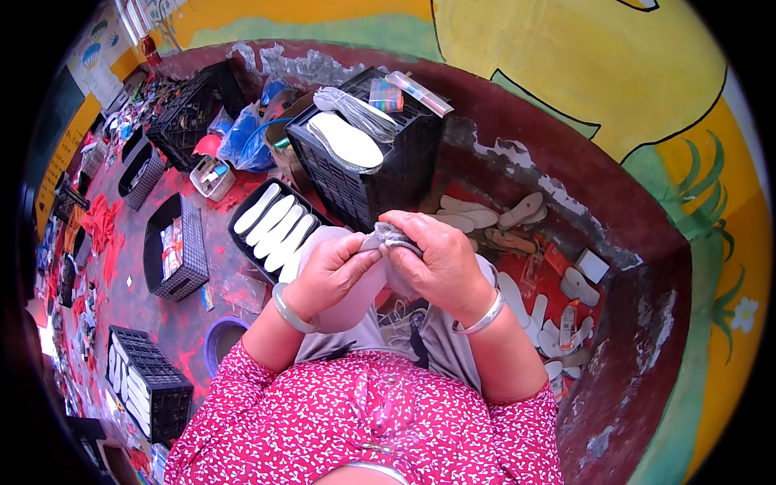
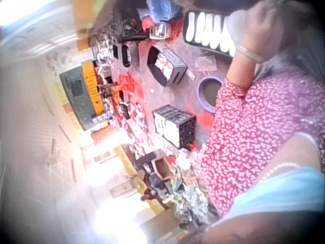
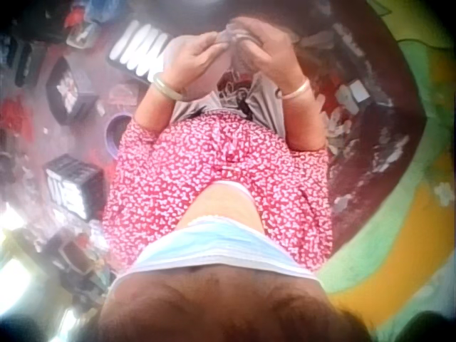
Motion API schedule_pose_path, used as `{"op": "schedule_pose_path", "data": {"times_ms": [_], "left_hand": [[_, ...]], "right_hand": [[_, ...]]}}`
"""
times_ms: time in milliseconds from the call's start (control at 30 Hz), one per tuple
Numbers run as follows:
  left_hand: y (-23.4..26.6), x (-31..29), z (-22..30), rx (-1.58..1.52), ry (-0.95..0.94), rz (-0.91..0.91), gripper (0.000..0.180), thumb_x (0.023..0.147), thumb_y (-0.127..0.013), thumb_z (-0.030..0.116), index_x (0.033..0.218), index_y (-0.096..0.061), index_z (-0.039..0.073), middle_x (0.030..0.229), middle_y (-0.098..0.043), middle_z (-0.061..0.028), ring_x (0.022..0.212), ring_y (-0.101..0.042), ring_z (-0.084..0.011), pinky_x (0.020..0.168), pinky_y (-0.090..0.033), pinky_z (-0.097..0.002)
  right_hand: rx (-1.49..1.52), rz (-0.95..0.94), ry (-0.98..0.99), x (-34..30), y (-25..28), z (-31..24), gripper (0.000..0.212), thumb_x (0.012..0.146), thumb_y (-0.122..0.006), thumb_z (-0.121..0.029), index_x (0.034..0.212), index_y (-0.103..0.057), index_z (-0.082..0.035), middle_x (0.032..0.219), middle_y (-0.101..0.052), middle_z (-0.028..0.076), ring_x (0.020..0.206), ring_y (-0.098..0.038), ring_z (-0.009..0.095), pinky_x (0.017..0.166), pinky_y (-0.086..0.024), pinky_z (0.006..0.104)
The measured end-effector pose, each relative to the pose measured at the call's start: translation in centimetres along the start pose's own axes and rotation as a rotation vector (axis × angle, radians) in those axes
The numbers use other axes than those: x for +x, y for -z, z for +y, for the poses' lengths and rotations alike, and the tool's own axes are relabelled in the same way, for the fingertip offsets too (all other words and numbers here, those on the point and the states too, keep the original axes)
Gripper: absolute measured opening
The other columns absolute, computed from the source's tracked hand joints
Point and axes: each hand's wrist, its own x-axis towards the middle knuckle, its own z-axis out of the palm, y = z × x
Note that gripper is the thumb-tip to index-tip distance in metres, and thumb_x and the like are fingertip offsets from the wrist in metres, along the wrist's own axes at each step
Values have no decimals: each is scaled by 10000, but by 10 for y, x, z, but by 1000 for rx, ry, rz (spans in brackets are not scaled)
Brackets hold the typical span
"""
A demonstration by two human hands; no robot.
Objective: The person wipes and cleans shoe insoles by hand using a cloth, then places them into a storage crate.
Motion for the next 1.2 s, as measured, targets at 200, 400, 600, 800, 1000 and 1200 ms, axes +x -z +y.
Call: {"op": "schedule_pose_path", "data": {"times_ms": [200, 400, 600, 800, 1000, 1200], "left_hand": [[-1, 0, 1, 220, -100, -2, 123, 899, -571, 73, 987, -632, 12, 745, -610, -101, 658, -582, -154, 621, -457, -279], [-6, -1, -10, 16, -36, 55, 127, 909, -573, 91, 967, -635, -4, 756, -633, -48, 659, -576, -94, 584, -453, -248], [26, 5, 4, -563, 77, 358, 174, 934, -575, 133, 1028, -640, 1, 831, -640, 8, 692, -557, -29, 603, -454, -180], [7, 6, -2, -506, 77, 292, 191, 937, -580, 153, 1044, -636, 6, 867, -635, 17, 741, -551, -29, 636, -451, -181], [-9, 11, -7, -453, -28, 347, 164, 945, -567, 134, 991, -646, -3, 825, -611, 37, 730, -502, -13, 612, -418, -175], [-16, 9, -10, -487, 6, 444, 153, 947, -561, 117, 963, -656, -1, 792, -592, 55, 696, -480, -7, 579, -395, -171]], "right_hand": [[-170, -37, 98, 1, -4, 4, 207, 786, -603, -82, 983, -614, -21, 892, -640, 149, 800, -628, 325, 701, -503, 363], [-23, -5, -72, -3, -3, 12, 168, 798, -608, -83, 950, -621, -13, 849, -644, 145, 793, -638, 295, 695, -501, 327], [445, 10, -476, -22, 4, 40, 206, 910, -578, -135, 1038, -618, 22, 917, -651, 34, 823, -606, 106, 754, -488, 260], [1104, 145, -499, 2, 1, 27, 400, 952, -543, -186, 1272, -469, 43, 1101, -604, 73, 973, -578, 118, 866, -453, 252], [929, 17, -412, 11, -23, 8, 420, 942, -569, -187, 1301, -464, 5, 1117, -583, 64, 990, -526, 84, 858, -442, 236], [444, 141, -260, 9, -42, 22, 290, 931, -586, -240, 1107, -586, -10, 872, -650, 67, 800, -589, 107, 724, -480, 257]]}}
